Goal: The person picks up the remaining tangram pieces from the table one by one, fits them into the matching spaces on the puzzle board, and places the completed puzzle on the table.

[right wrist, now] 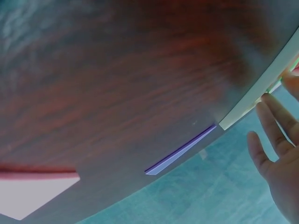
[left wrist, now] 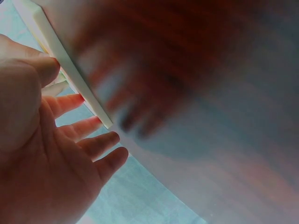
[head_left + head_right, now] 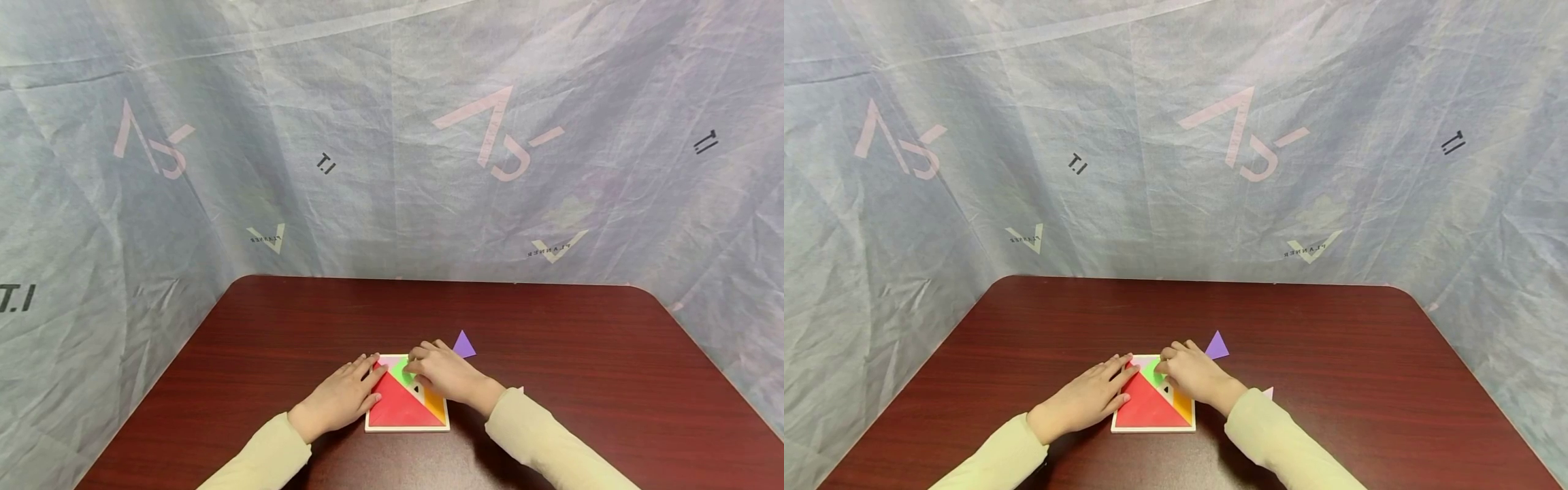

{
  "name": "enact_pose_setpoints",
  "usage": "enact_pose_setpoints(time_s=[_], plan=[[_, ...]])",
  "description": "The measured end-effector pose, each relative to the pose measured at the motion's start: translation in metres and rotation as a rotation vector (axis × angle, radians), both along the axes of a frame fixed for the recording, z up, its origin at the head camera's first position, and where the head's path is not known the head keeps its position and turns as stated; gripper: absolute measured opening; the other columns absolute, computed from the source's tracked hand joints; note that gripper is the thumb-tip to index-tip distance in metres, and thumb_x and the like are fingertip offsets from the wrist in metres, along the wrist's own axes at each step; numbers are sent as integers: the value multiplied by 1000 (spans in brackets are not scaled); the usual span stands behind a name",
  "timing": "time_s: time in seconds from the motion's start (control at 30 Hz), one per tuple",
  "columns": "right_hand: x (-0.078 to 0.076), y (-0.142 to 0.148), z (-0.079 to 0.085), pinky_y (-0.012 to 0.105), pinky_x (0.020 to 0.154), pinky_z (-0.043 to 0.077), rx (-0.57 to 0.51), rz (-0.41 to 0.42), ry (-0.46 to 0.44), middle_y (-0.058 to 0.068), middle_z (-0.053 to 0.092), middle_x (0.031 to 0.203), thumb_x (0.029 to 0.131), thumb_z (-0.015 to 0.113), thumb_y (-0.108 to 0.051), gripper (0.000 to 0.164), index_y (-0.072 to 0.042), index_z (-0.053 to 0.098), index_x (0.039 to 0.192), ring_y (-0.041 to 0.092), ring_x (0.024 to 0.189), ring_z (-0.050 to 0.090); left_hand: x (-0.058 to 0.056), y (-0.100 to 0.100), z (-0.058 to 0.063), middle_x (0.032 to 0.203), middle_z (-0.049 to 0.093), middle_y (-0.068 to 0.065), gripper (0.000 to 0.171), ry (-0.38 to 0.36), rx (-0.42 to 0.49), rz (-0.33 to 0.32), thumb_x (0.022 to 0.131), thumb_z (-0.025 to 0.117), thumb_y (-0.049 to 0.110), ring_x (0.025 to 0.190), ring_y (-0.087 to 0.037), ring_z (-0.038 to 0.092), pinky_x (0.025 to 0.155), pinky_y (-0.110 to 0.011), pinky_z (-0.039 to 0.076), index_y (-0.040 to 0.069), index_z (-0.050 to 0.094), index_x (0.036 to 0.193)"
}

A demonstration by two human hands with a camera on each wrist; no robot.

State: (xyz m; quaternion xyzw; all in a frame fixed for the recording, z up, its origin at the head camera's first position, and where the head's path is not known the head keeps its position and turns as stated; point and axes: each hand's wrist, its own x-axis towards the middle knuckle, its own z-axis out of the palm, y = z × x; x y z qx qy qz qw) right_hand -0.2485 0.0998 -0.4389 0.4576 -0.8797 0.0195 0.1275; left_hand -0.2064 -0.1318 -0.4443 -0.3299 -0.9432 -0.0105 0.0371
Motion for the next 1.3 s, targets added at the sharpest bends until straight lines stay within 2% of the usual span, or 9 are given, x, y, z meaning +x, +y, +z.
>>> enact_pose_setpoints(time_s=[0.67, 0.9, 1.1, 1.3], plan=[[0, 3, 4, 37, 81, 44, -16, -21, -154, -1, 60, 110, 82, 65, -15, 24, -18, 66, 106, 16, 103, 52, 1, 0, -1, 141, 40, -15, 47, 19, 2, -5, 94, 46, 34, 127, -33, 42, 101, -43, 40, 10, 45, 135], [-1, 7, 5, 35, 81, 44, -38, -17, -152, -3, 60, 111, 83, 65, -14, 24, -18, 65, 107, 15, 104, 52, 0, 0, -2, 142, 40, -15, 47, 16, 3, -5, 94, 46, 34, 128, -33, 42, 101, -43, 39, 11, 45, 135], [-3, 13, 5, 41, 82, 46, -102, -10, -160, -2, 61, 108, 83, 63, -11, 24, -16, 66, 106, 16, 102, 53, 0, -1, -3, 142, 40, -14, 47, 23, 2, -6, 94, 46, 35, 127, -33, 42, 101, -43, 40, 11, 45, 135], [-4, 20, 8, 39, 79, 45, -112, -21, -151, -2, 61, 107, 82, 65, -12, 24, -15, 66, 106, 16, 99, 53, 0, 0, -3, 142, 39, -14, 48, 19, 1, 0, 94, 46, 36, 128, -32, 42, 102, -43, 39, 12, 45, 135]])
